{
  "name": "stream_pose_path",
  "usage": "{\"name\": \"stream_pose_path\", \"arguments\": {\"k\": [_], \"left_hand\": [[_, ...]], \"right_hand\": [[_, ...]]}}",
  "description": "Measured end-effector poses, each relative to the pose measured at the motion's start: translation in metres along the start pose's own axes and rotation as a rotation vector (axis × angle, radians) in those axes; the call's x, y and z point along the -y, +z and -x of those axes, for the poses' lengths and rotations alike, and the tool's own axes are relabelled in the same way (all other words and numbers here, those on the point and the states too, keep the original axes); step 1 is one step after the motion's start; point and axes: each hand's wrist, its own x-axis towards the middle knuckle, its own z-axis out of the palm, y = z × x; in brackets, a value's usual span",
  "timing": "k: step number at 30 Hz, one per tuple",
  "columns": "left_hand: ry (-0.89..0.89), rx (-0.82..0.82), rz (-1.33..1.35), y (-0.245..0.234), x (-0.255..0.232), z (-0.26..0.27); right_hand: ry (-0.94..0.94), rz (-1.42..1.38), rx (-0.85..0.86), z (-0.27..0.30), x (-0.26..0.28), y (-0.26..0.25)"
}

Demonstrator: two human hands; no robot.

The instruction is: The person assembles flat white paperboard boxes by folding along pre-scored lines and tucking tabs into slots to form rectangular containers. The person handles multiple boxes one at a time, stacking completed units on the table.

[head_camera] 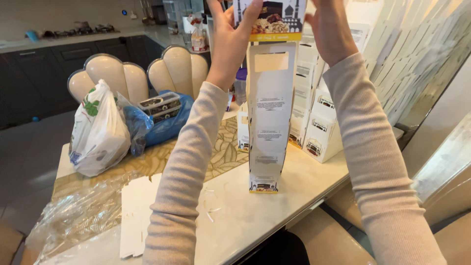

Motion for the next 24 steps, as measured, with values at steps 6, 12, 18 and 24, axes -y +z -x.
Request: {"name": "stream_pose_path", "arguments": {"k": [6, 12, 18, 24], "left_hand": [[0.168, -0.012, -0.188, 0.002, 0.000, -0.006], [0.350, -0.014, -0.402, 0.004, 0.008, -0.007], [0.001, -0.106, -0.291, -0.025, 0.037, -0.022], [-0.014, 0.247, -0.682, -0.046, 0.043, -0.005]], "right_hand": [[0.152, -0.005, 0.174, 0.002, 0.045, -0.003], [0.135, -0.082, 0.212, -0.003, 0.031, -0.016], [0.089, -0.363, 0.134, -0.009, 0.006, -0.026], [0.187, -0.335, 0.101, -0.021, -0.018, -0.005]]}}
